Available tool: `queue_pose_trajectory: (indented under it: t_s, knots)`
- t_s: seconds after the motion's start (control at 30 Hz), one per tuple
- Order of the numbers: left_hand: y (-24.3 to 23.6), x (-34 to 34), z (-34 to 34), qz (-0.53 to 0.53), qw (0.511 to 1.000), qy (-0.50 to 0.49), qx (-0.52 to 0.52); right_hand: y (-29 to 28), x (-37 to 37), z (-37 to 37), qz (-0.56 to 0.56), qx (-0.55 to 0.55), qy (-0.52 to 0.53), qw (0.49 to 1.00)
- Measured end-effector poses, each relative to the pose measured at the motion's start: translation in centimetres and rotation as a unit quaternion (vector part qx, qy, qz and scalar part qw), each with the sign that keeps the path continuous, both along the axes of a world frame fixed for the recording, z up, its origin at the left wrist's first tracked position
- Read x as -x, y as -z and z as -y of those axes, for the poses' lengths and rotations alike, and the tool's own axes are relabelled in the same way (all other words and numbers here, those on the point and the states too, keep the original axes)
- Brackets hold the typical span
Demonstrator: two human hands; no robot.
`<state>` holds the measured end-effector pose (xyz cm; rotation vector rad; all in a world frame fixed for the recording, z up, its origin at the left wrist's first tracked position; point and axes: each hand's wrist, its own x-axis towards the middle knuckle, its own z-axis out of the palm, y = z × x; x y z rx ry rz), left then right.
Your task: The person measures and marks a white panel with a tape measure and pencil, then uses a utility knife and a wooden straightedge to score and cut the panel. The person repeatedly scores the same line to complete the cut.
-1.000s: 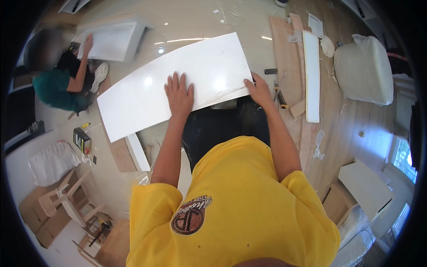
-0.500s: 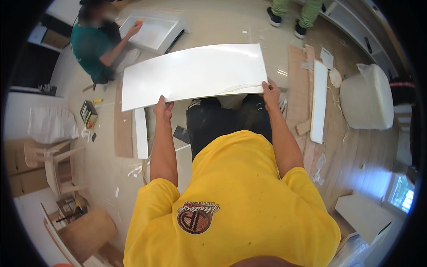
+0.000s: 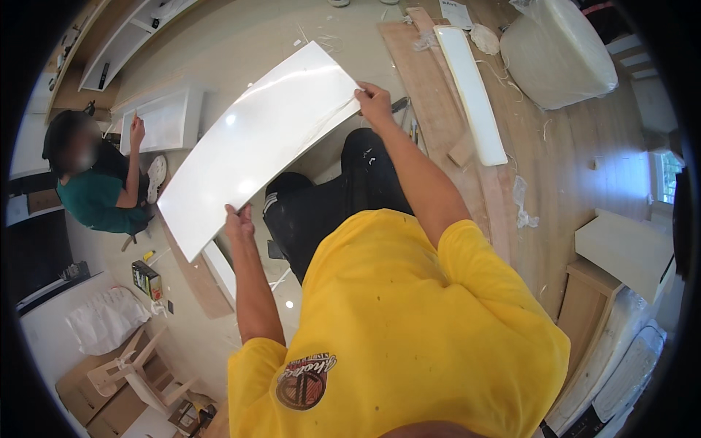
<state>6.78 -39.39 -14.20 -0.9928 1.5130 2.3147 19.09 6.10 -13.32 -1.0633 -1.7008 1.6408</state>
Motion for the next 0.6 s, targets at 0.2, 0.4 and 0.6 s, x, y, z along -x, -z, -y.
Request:
queue_pose_trajectory:
  t_s: [0.2,0.4,0.6]
  knots:
    - [-0.3,-1.8,-1.9,0.002,0.996,0.07,-0.052,-2.1,-1.5,-3.1,-0.009,0.05,-0.007,0.999]
    - [-2.6,-3.9,-2.2,0.002,0.992,0.127,0.014,-2.8,-3.1,-2.7,-0.013,0.059,-0.008,0.998]
    - [-3.2,-3.7,-2.2,0.04,0.99,0.127,0.05,-2.0,-3.1,-2.7,0.009,-0.005,0.021,1.0]
